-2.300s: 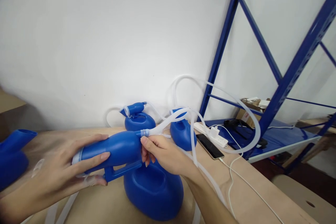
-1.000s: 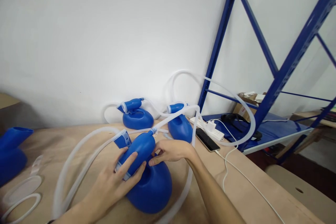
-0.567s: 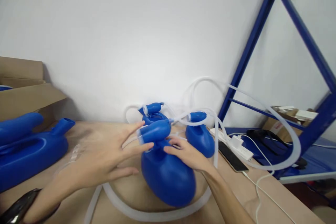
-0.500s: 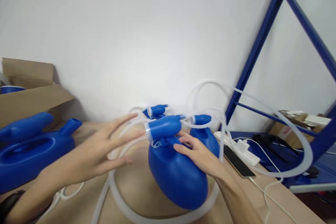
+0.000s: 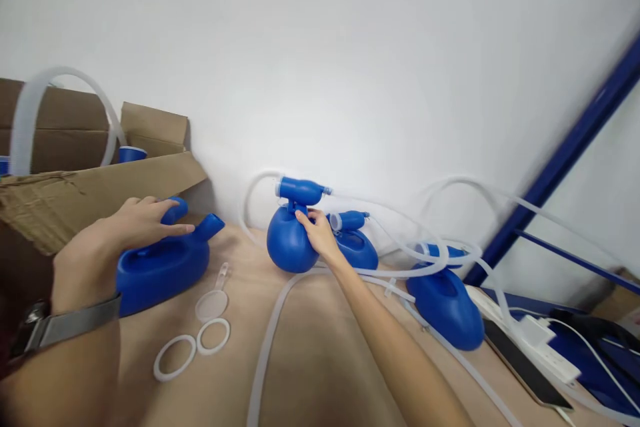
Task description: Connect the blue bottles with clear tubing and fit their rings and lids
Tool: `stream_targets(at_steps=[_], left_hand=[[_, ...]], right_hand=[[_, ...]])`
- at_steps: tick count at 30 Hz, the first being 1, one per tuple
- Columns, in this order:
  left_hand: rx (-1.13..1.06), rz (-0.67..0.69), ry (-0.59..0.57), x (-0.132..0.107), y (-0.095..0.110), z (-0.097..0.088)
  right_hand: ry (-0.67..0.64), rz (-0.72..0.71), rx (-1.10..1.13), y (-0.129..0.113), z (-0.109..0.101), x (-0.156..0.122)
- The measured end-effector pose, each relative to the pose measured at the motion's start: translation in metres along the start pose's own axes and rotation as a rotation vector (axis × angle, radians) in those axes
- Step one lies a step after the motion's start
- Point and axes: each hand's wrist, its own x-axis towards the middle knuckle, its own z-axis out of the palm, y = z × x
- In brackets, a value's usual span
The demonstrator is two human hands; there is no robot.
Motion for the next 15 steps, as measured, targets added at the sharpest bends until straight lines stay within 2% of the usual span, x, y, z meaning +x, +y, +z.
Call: stream_targets(at_steps=[1, 3, 5, 7, 9, 11, 15], left_hand=[[0.076, -0.108, -0.035, -0.003, -0.009, 0.000], [0.239, -0.385, -0.172, -0.002, -0.012, -0.004], [0.286, -0.555, -0.298, 0.006, -0.002, -0.014], [0.282, -0.683, -0.342, 0.014, 0.011, -0.023], [0.250, -0.768, -0.375, 0.019, 0.020, -0.027], [0.216, -0.816, -0.422, 0.022, 0.020, -0.023], [0.187, -0.822, -0.427, 0.024, 0.007, 0.005]], right_hand=[[-0.004, 0.015, -0.011, 0.015, 0.014, 0.005], [-0.019, 0.044, -0.040, 0.038, 0.036, 0.011], [-0.030, 0.071, -0.079, 0.055, 0.052, 0.013], [-0.033, 0.096, -0.121, 0.066, 0.062, 0.014], [-0.037, 0.117, -0.161, 0.074, 0.067, 0.013], [-0.047, 0.132, -0.201, 0.079, 0.069, 0.010], [-0.050, 0.142, -0.279, 0.085, 0.063, -0.006]])
